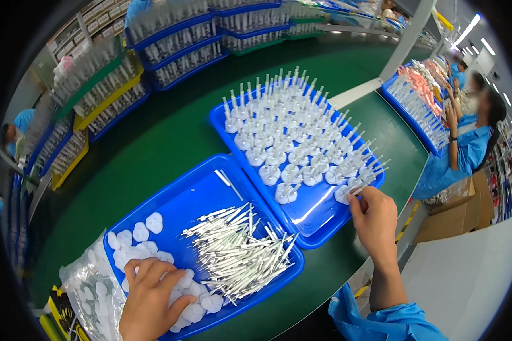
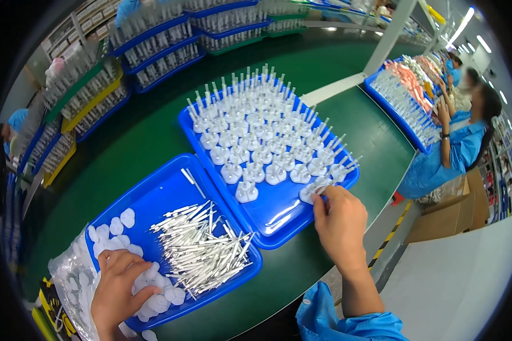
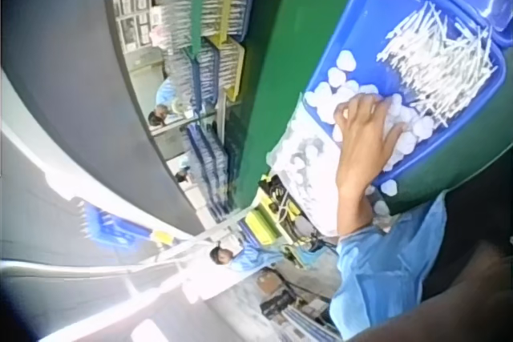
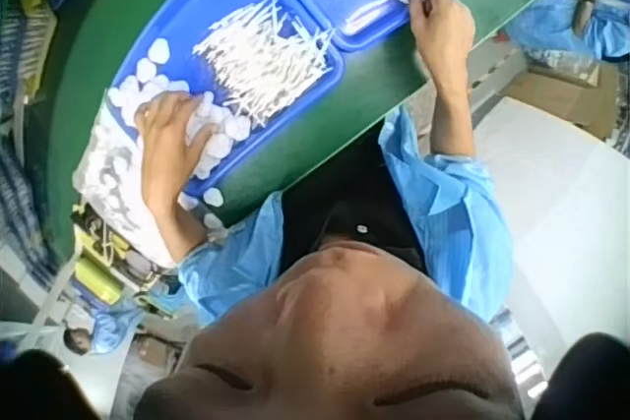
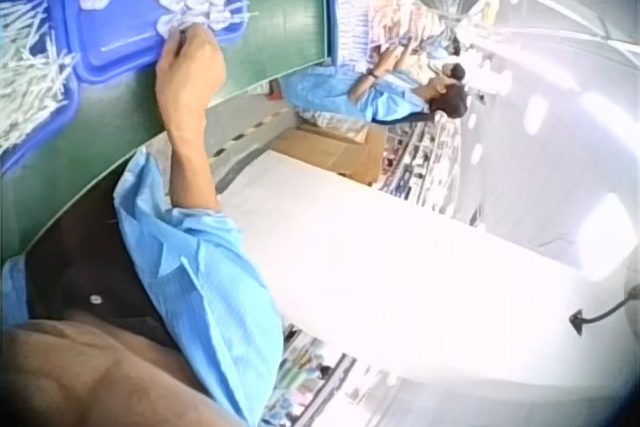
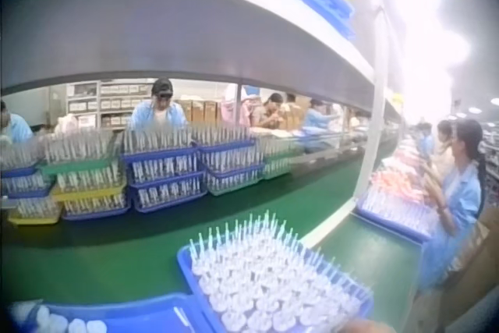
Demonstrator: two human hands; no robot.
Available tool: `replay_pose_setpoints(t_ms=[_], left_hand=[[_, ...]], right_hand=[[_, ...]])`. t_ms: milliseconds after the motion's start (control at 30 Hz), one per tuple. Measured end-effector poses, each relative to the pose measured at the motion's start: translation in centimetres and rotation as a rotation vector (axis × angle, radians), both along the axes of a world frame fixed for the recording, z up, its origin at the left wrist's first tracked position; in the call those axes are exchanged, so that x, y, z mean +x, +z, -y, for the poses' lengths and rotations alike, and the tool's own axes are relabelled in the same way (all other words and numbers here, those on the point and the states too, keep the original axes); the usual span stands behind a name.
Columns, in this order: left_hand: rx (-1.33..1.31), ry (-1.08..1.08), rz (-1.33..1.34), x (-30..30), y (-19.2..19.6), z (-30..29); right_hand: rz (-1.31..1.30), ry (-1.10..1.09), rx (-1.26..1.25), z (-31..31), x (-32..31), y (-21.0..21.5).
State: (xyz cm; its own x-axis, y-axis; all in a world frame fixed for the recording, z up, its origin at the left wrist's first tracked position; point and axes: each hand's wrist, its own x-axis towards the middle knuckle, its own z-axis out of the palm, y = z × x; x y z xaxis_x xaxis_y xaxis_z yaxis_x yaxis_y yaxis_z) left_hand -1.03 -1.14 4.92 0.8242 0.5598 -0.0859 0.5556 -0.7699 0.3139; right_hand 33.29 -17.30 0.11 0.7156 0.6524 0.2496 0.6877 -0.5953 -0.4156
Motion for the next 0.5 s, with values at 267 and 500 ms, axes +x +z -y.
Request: replay_pose_setpoints(t_ms=[267, 500], left_hand=[[-0.081, -0.092, 0.102, 0.1, -1.1, -1.0], [-0.125, -0.027, 0.175, -0.9, -1.3, -2.3]], right_hand=[[-0.027, 0.177, 0.316, -0.3, -4.0, 5.3], [-0.053, 1.147, 0.085, -13.2, -7.8, 2.0]])
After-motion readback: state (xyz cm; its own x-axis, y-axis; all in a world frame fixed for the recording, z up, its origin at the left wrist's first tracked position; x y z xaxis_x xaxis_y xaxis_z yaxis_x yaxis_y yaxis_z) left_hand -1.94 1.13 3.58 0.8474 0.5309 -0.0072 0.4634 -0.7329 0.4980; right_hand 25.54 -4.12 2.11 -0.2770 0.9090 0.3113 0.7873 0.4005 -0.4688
